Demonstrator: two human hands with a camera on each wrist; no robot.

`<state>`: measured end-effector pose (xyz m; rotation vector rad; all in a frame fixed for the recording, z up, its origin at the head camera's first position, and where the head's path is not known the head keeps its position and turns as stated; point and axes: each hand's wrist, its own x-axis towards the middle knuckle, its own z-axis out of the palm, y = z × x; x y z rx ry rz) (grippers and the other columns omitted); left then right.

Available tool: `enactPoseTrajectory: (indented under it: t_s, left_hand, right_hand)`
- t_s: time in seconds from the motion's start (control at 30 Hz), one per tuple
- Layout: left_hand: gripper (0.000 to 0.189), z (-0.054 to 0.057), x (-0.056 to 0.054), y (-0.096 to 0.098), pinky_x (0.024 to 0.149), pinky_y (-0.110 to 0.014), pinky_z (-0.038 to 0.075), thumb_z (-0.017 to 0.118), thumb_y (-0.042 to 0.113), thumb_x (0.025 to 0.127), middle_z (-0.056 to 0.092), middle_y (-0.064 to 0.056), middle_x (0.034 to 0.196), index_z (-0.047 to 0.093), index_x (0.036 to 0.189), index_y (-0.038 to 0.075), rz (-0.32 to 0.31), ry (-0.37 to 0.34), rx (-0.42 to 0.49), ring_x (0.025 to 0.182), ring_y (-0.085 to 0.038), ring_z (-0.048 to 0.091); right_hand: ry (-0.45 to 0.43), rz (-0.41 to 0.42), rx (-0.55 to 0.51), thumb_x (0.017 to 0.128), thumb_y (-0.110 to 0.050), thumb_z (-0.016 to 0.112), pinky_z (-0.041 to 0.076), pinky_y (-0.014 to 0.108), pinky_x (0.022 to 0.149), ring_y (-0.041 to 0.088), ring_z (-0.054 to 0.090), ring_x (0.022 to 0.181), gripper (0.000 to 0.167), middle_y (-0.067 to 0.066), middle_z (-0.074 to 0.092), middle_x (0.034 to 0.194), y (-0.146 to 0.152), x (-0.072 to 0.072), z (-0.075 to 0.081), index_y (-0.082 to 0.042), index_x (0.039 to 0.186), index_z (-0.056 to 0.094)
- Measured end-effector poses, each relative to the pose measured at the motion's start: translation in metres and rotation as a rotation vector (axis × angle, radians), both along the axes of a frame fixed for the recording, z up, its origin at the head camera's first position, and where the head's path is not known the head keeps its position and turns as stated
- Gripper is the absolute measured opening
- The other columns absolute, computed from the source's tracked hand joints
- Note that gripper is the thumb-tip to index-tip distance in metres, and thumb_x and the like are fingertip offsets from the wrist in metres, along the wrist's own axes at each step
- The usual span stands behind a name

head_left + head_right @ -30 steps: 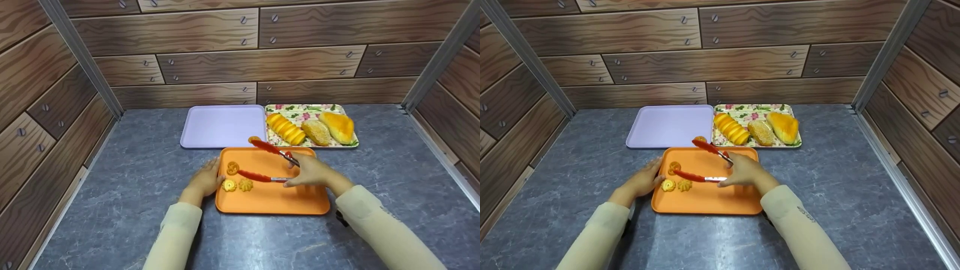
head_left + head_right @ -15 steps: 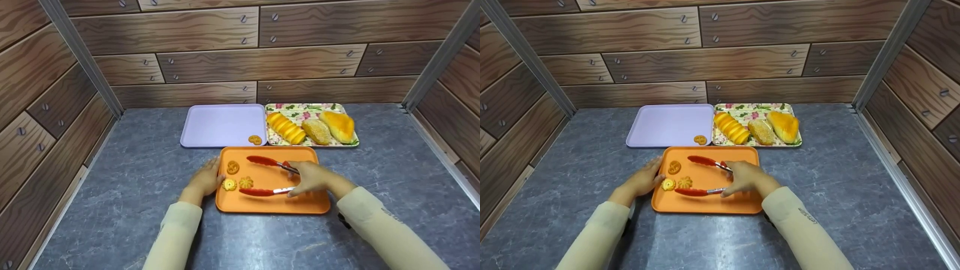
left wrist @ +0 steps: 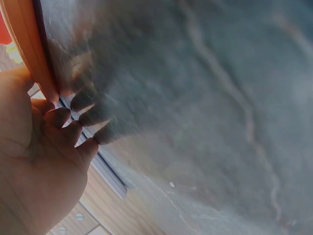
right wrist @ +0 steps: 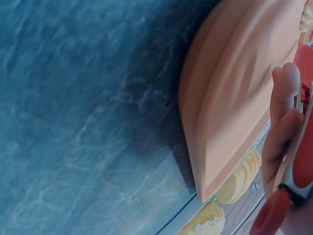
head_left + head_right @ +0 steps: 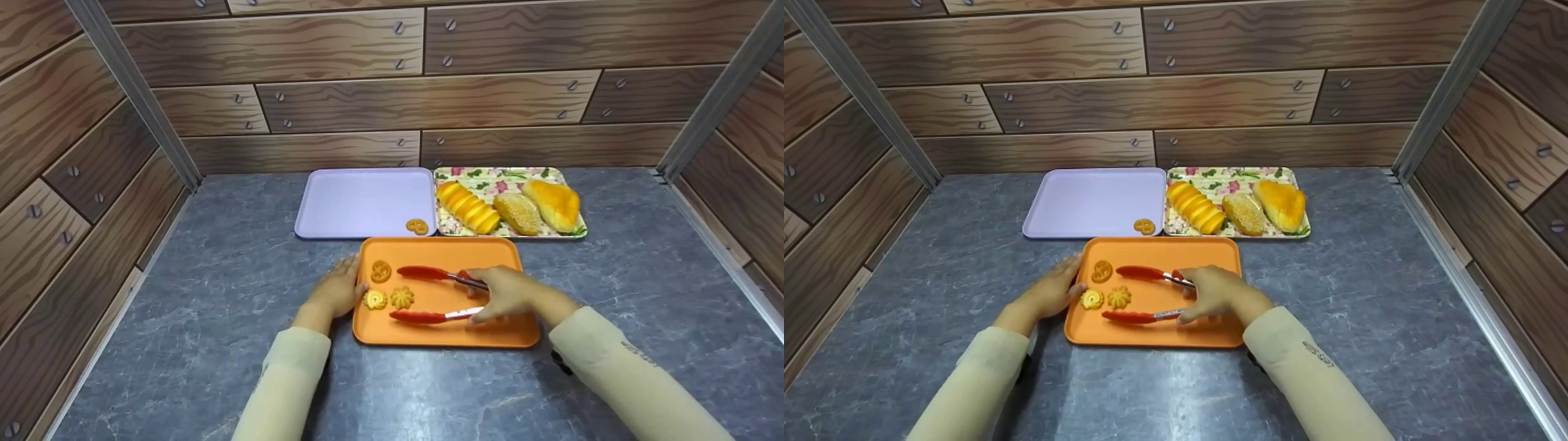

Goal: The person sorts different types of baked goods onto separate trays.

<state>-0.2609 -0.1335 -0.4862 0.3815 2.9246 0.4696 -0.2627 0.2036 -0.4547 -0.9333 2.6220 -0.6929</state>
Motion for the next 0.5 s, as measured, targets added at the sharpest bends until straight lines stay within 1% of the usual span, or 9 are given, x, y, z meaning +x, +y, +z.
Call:
enactPoseTrajectory:
  t_s: [0.13, 0.23, 0.37, 0.5]
  left_hand:
    - [0.063, 0.0016, 0.0006, 0.0002, 0.113, -0.046, 0.019, 0.046, 0.034, 0.101, 0.026, -0.015, 0.153, 0.023, 0.151, 0.003, 0.004, 0.0, 0.004, 0.141, -0.031, 0.02]
    - [0.063, 0.0036, 0.0021, 0.0006, 0.113, -0.046, 0.019, 0.045, 0.034, 0.101, 0.026, -0.016, 0.153, 0.022, 0.151, 0.004, 0.005, -0.004, 0.006, 0.141, -0.032, 0.02]
    - [0.063, 0.0039, 0.0027, 0.0005, 0.113, -0.045, 0.019, 0.045, 0.035, 0.101, 0.025, -0.016, 0.153, 0.022, 0.151, 0.003, 0.003, -0.01, 0.002, 0.141, -0.031, 0.02]
    - [0.063, 0.0032, 0.0024, 0.0002, 0.113, -0.045, 0.019, 0.046, 0.035, 0.101, 0.025, -0.015, 0.154, 0.023, 0.151, 0.004, 0.006, -0.01, 0.006, 0.141, -0.031, 0.02]
  right_hand:
    - [-0.001, -0.004, 0.02, 0.065, -0.047, 0.084, 0.047, 0.034, 0.071, 0.016, 0.056, 0.077, 0.068, -0.007, 0.065, 0.09, 0.0007, -0.0003, -0.0015, -0.005, 0.113, 0.062]
    - [-0.009, -0.005, 0.02, 0.066, -0.046, 0.084, 0.046, 0.033, 0.07, 0.014, 0.053, 0.074, 0.061, -0.007, 0.063, 0.084, 0.0012, -0.0012, -0.0024, -0.007, 0.108, 0.063]
    - [-0.036, 0.006, -0.002, 0.067, -0.042, 0.085, 0.044, 0.03, 0.062, 0.013, 0.048, 0.066, 0.048, -0.005, 0.061, 0.077, 0.0013, -0.0016, -0.0021, -0.01, 0.097, 0.064]
    - [-0.061, 0.022, -0.018, 0.069, -0.038, 0.084, 0.043, 0.029, 0.058, 0.011, 0.048, 0.062, 0.041, -0.006, 0.062, 0.075, 0.002, -0.0016, -0.0015, -0.011, 0.093, 0.065]
